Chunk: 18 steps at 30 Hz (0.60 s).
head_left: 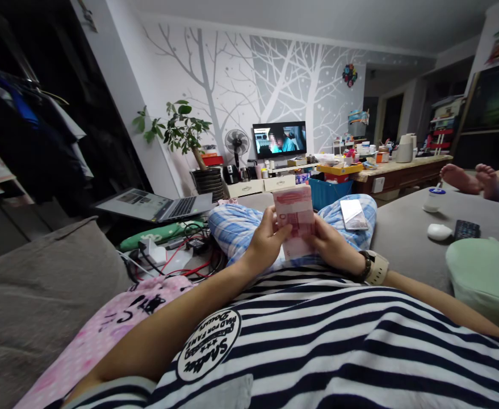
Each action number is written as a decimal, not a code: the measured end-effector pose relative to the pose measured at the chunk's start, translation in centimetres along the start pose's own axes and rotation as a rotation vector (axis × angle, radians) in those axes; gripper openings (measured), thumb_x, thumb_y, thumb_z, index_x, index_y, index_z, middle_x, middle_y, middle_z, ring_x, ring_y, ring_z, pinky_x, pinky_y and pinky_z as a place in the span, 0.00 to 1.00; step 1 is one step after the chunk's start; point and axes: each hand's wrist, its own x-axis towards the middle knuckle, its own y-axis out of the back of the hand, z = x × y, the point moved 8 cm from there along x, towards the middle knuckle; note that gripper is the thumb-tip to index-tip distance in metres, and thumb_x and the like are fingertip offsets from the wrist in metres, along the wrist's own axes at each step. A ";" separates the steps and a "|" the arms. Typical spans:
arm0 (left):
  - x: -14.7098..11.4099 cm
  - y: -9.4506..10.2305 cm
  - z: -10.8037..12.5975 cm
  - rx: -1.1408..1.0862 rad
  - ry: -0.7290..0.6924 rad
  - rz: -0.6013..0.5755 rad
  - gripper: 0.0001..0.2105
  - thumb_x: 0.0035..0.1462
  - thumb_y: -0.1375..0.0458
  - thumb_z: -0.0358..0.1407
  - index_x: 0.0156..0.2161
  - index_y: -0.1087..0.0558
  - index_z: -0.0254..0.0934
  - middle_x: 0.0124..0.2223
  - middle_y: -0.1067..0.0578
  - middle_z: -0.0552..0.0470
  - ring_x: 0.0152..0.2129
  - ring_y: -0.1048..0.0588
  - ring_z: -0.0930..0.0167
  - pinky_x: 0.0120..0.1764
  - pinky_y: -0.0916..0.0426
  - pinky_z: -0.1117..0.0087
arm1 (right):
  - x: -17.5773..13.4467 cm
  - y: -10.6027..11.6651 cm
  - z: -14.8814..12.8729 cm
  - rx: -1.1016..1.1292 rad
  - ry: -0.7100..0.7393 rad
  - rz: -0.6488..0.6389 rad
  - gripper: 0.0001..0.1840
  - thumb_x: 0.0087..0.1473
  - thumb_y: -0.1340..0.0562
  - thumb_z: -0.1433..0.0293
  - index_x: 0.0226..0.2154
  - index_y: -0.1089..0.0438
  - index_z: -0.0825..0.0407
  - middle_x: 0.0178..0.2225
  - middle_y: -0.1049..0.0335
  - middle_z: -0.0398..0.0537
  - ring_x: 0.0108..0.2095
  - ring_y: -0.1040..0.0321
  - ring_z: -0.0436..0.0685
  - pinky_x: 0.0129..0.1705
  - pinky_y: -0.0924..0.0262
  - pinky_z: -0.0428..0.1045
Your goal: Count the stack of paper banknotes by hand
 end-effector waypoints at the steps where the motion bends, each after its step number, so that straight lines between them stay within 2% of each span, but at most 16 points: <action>1: -0.1 0.0 0.1 -0.010 -0.020 0.042 0.24 0.57 0.22 0.39 0.56 0.23 0.44 0.48 0.12 0.53 0.50 0.13 0.62 0.59 0.19 0.61 | 0.0 -0.2 -0.1 -0.030 -0.005 -0.020 0.27 0.59 0.22 0.64 0.61 0.15 0.42 0.59 0.11 0.54 0.67 0.20 0.78 0.79 0.31 0.75; 3: -0.5 -0.1 -0.1 -0.052 -0.006 0.129 0.23 0.55 0.23 0.33 0.54 0.23 0.44 0.50 0.13 0.53 0.53 0.15 0.62 0.64 0.21 0.60 | -0.2 -0.8 -0.2 -0.110 -0.020 -0.077 0.31 0.55 0.22 0.67 0.62 0.16 0.44 0.59 0.11 0.54 0.66 0.19 0.78 0.78 0.29 0.75; 5: -0.9 -0.8 -0.6 -0.099 0.070 0.123 0.23 0.53 0.23 0.30 0.51 0.25 0.44 0.47 0.14 0.54 0.52 0.14 0.61 0.65 0.20 0.58 | -0.4 -1.1 -0.5 -0.140 -0.018 -0.096 0.36 0.51 0.23 0.69 0.63 0.16 0.44 0.60 0.11 0.54 0.66 0.19 0.79 0.78 0.29 0.75; 8: -1.4 -1.8 0.3 -0.130 0.014 0.076 0.22 0.57 0.22 0.33 0.52 0.25 0.46 0.53 0.12 0.52 0.58 0.15 0.59 0.69 0.22 0.56 | -0.7 -0.8 -1.5 -0.153 0.029 -0.015 0.36 0.56 0.25 0.69 0.68 0.18 0.42 0.61 0.11 0.52 0.68 0.20 0.78 0.79 0.30 0.75; 10: -1.6 -1.9 0.5 -0.166 -0.029 0.081 0.21 0.60 0.22 0.36 0.54 0.24 0.46 0.56 0.11 0.51 0.60 0.16 0.60 0.71 0.23 0.56 | -0.9 -0.6 -1.7 -0.197 0.043 0.019 0.35 0.59 0.26 0.69 0.69 0.19 0.42 0.61 0.11 0.53 0.67 0.19 0.79 0.77 0.28 0.73; 13: -1.5 -1.3 -1.1 -0.201 0.074 0.158 0.25 0.51 0.17 0.37 0.50 0.23 0.44 0.49 0.12 0.53 0.52 0.14 0.61 0.65 0.21 0.58 | -1.2 -1.0 -1.0 -0.267 0.003 -0.067 0.40 0.53 0.25 0.72 0.68 0.19 0.44 0.58 0.11 0.54 0.62 0.16 0.78 0.70 0.22 0.70; 14: -1.4 -1.1 -1.6 -0.214 0.112 0.172 0.25 0.50 0.16 0.40 0.49 0.23 0.43 0.47 0.13 0.52 0.50 0.14 0.61 0.62 0.20 0.57 | -1.2 -1.1 -0.8 -0.275 0.001 -0.101 0.41 0.52 0.25 0.72 0.69 0.20 0.44 0.58 0.11 0.54 0.61 0.16 0.78 0.69 0.21 0.69; 15: -1.1 -1.2 -1.6 -0.225 0.119 0.138 0.26 0.51 0.15 0.44 0.49 0.22 0.42 0.48 0.12 0.51 0.50 0.14 0.60 0.60 0.19 0.57 | -1.2 -1.0 -0.7 -0.275 0.009 -0.122 0.42 0.53 0.26 0.73 0.70 0.21 0.44 0.60 0.11 0.54 0.61 0.16 0.77 0.70 0.21 0.69; 17: -0.6 -1.1 -0.2 -0.238 0.022 0.079 0.28 0.52 0.14 0.50 0.49 0.21 0.42 0.48 0.11 0.49 0.48 0.13 0.60 0.57 0.18 0.58 | -1.1 -0.6 -0.8 -0.273 0.023 -0.124 0.41 0.57 0.28 0.73 0.72 0.22 0.43 0.63 0.12 0.53 0.64 0.16 0.76 0.72 0.23 0.70; 18: -0.4 -0.8 0.7 -0.249 -0.051 0.088 0.29 0.51 0.13 0.51 0.48 0.22 0.42 0.47 0.11 0.51 0.46 0.13 0.61 0.56 0.18 0.60 | -1.0 -0.4 -0.8 -0.272 0.017 -0.115 0.40 0.59 0.29 0.73 0.73 0.23 0.42 0.64 0.12 0.53 0.65 0.17 0.76 0.73 0.23 0.71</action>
